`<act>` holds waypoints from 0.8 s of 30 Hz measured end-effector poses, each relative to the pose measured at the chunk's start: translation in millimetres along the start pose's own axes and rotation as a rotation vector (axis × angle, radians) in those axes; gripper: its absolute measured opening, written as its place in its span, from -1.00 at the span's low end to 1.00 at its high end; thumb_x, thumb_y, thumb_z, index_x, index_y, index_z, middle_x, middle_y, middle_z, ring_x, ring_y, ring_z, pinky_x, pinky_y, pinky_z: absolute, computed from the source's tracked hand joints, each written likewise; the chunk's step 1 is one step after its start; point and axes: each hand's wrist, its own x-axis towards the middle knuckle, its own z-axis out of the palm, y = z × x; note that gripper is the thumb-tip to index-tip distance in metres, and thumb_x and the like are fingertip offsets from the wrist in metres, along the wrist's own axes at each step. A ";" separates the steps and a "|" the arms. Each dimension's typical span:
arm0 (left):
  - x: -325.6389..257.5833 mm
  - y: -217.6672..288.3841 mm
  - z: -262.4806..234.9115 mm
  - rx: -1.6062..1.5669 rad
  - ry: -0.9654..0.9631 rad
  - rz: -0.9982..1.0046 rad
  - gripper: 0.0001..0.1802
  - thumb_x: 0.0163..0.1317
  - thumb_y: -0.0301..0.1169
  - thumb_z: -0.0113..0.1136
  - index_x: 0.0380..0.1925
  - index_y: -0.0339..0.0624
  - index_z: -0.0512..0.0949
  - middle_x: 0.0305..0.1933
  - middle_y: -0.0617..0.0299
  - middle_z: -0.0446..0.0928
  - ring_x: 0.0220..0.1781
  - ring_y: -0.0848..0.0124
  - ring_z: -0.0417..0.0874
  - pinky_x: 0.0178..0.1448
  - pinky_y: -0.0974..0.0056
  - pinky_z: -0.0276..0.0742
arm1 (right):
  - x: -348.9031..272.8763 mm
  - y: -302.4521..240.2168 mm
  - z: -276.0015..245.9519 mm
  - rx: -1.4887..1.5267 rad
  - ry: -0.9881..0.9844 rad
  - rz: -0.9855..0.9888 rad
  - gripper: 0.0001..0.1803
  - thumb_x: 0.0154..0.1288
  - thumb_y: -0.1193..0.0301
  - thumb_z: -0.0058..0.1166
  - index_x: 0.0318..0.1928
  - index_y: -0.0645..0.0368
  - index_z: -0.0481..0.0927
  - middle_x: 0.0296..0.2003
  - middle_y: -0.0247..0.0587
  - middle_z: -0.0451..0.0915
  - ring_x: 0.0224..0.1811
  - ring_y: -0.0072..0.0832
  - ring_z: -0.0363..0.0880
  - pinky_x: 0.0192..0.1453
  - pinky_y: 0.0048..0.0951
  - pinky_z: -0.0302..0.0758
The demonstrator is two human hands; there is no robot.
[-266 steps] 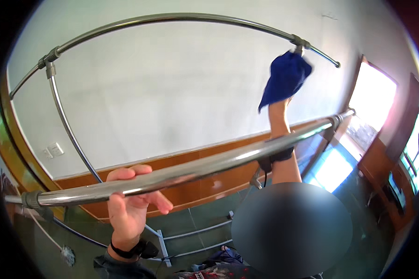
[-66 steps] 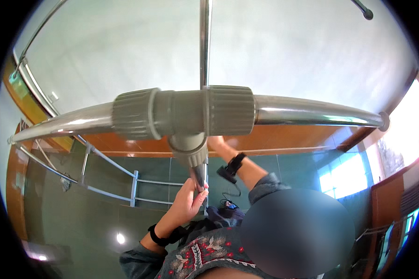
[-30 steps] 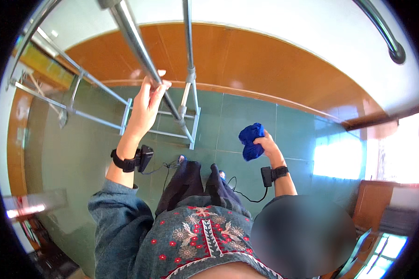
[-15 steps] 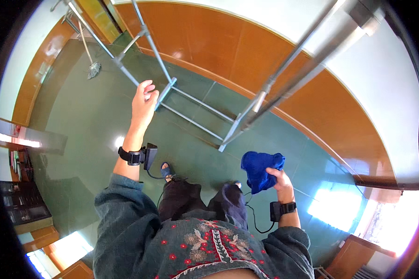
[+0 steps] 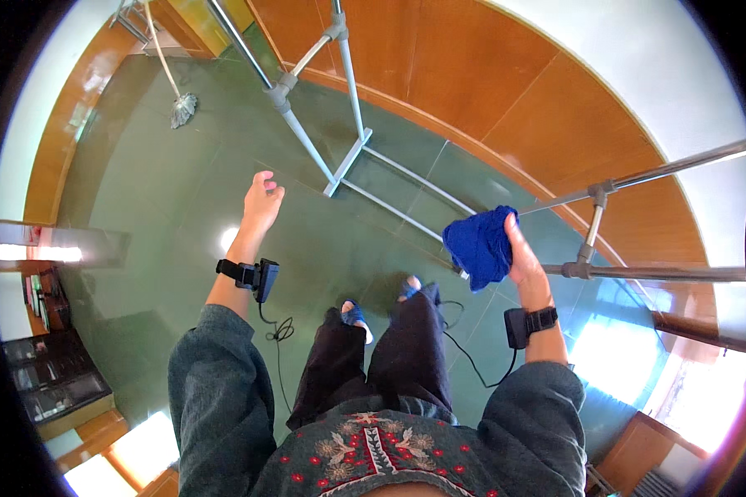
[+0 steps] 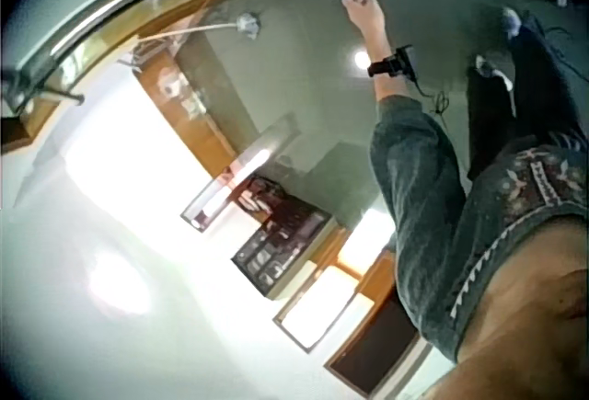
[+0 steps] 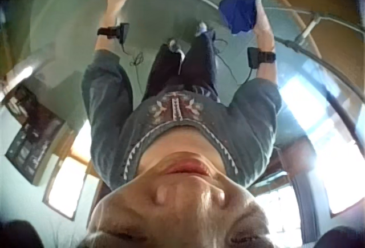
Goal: The person wipes a metal drying rack with a cloth and then mops the floor of a balcony, finishing by wiping a window sill.
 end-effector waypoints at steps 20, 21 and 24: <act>214.1 -142.3 149.2 -0.326 -0.096 0.234 -0.33 0.12 -0.31 0.20 0.20 -0.19 0.13 0.13 0.06 0.31 0.01 0.24 0.47 0.04 0.24 0.43 | 422.1 102.6 -58.1 -0.409 -0.132 0.107 -0.41 -0.03 0.51 0.12 0.10 0.29 0.34 -0.15 -0.19 0.53 -0.17 -0.46 0.51 -0.03 -0.44 0.46; 220.5 -147.5 155.4 -0.332 -0.089 0.234 -0.33 0.12 -0.31 0.20 0.20 -0.19 0.13 0.13 0.06 0.31 0.01 0.24 0.47 0.04 0.24 0.43 | 448.3 125.3 -63.1 -0.426 -0.151 0.144 -0.38 -0.05 0.50 0.14 0.12 0.29 0.32 -0.15 -0.19 0.52 -0.16 -0.47 0.51 -0.03 -0.44 0.46; 231.9 -165.1 164.3 -0.314 -0.134 0.256 -0.54 0.23 -0.37 0.06 0.10 -0.23 0.23 0.03 0.10 0.39 0.00 0.32 0.48 0.05 0.30 0.41 | 514.1 183.1 -55.3 -0.550 -0.202 0.223 -0.29 -0.08 0.47 0.17 0.17 0.29 0.26 -0.13 -0.16 0.51 -0.16 -0.48 0.50 -0.04 -0.46 0.45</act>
